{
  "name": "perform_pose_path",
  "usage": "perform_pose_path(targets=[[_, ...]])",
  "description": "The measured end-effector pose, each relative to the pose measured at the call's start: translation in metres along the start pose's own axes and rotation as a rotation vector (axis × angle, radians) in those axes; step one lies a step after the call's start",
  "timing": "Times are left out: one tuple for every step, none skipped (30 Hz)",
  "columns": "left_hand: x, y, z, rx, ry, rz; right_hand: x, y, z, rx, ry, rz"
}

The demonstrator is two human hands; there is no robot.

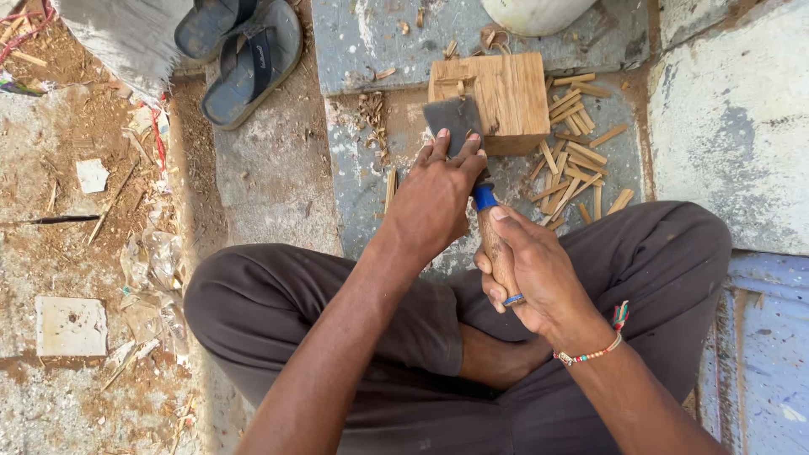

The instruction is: The person uses a wide-bladed tool and a narrow metal tool to carve and shave small pieces of wood from a larger wooden block while sitting on the ground.

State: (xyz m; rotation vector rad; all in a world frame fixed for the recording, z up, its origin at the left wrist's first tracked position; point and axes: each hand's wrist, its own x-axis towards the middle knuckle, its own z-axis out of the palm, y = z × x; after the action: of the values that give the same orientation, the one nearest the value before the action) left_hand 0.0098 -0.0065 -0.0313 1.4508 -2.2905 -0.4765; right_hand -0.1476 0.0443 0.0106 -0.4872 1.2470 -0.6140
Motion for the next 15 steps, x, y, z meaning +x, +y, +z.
perform_pose_path(targets=[[0.0,0.0,0.0,-0.016,0.006,-0.008,0.001,-0.002,0.0,-0.016,-0.043,-0.055],[-0.008,0.005,0.003,-0.058,-0.02,-0.029,-0.005,0.002,-0.001,-0.024,-0.067,-0.071],[-0.018,0.011,0.007,-0.068,-0.038,-0.044,-0.011,0.007,-0.003,-0.022,-0.083,-0.065],[-0.023,0.013,0.01,-0.054,-0.037,-0.049,-0.018,0.013,-0.005,-0.012,-0.037,-0.009],[-0.026,0.012,0.011,-0.005,0.008,-0.047,-0.026,0.019,-0.007,-0.018,-0.022,0.004],[-0.031,0.015,0.012,0.017,0.016,-0.047,-0.024,0.019,-0.008,-0.032,-0.024,-0.008],[-0.038,0.019,0.013,0.036,0.019,-0.044,-0.024,0.019,-0.007,-0.038,-0.031,-0.016],[-0.043,0.024,0.013,0.039,0.002,-0.042,-0.031,0.024,-0.007,-0.036,-0.022,-0.004],[-0.047,0.027,0.012,0.038,0.02,-0.042,-0.035,0.027,-0.006,-0.031,0.002,0.036],[-0.05,0.031,0.012,0.026,0.026,-0.052,-0.038,0.029,-0.005,-0.026,0.0,0.035],[-0.051,0.033,0.011,0.017,0.034,-0.061,-0.04,0.031,-0.004,-0.022,-0.004,0.031],[-0.049,0.033,0.011,0.011,0.024,-0.062,-0.035,0.029,-0.003,-0.019,-0.018,0.007],[-0.044,0.029,0.012,0.019,0.028,-0.06,-0.026,0.026,-0.003,-0.031,0.001,0.018],[-0.036,0.022,0.013,0.031,0.036,-0.053,-0.014,0.021,-0.002,-0.042,0.017,0.022],[-0.023,0.008,0.013,0.056,0.049,-0.049,-0.002,0.017,-0.002,-0.054,0.035,0.03]])
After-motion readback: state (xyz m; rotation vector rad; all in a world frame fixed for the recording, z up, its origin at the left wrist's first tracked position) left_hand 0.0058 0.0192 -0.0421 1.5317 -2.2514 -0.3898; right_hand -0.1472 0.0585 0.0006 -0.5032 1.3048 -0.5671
